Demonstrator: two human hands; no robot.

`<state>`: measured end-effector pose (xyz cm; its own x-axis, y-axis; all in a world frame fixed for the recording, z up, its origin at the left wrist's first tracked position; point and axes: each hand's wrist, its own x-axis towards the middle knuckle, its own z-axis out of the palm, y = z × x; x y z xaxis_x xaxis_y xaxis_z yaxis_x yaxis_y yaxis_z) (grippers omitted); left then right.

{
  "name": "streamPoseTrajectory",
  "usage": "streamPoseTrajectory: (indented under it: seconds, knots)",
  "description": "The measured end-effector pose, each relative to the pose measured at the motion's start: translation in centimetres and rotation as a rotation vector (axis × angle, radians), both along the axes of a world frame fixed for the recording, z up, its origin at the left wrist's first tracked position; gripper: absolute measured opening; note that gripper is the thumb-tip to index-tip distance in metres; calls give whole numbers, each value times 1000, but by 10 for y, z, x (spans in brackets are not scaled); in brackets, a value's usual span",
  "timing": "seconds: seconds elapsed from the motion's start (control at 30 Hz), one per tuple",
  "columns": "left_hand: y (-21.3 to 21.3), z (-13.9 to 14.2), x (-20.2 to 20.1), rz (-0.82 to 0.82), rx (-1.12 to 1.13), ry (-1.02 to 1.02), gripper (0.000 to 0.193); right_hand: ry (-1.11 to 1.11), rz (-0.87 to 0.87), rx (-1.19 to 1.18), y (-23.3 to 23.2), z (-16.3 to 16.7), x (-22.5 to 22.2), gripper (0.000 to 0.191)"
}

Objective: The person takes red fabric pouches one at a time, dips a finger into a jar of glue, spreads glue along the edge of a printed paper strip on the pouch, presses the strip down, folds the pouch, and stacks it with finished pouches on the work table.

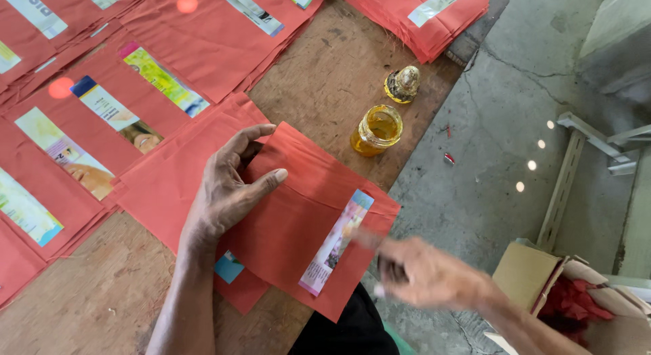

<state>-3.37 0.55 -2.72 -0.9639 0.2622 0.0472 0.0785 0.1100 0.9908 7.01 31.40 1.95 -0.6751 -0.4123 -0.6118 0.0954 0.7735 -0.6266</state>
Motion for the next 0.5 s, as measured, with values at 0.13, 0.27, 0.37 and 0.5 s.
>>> streamPoseTrajectory:
  seconds: [0.13, 0.27, 0.37, 0.5]
  knots:
    - [0, 0, 0, 12, -36, -9, 65, 41, -121, -1, -5, 14, -1, 97]
    - [-1, 2, 1, -9, -12, 37, 65, 263, 74, -3, -15, 7, 10, 90]
    - [-3, 2, 3, -5, -24, 35, 65, 338, 266, -24, -24, -6, 36, 84]
    - [-7, 1, 5, -8, -18, 29, 65, 360, 216, 120, -37, -15, 52, 84]
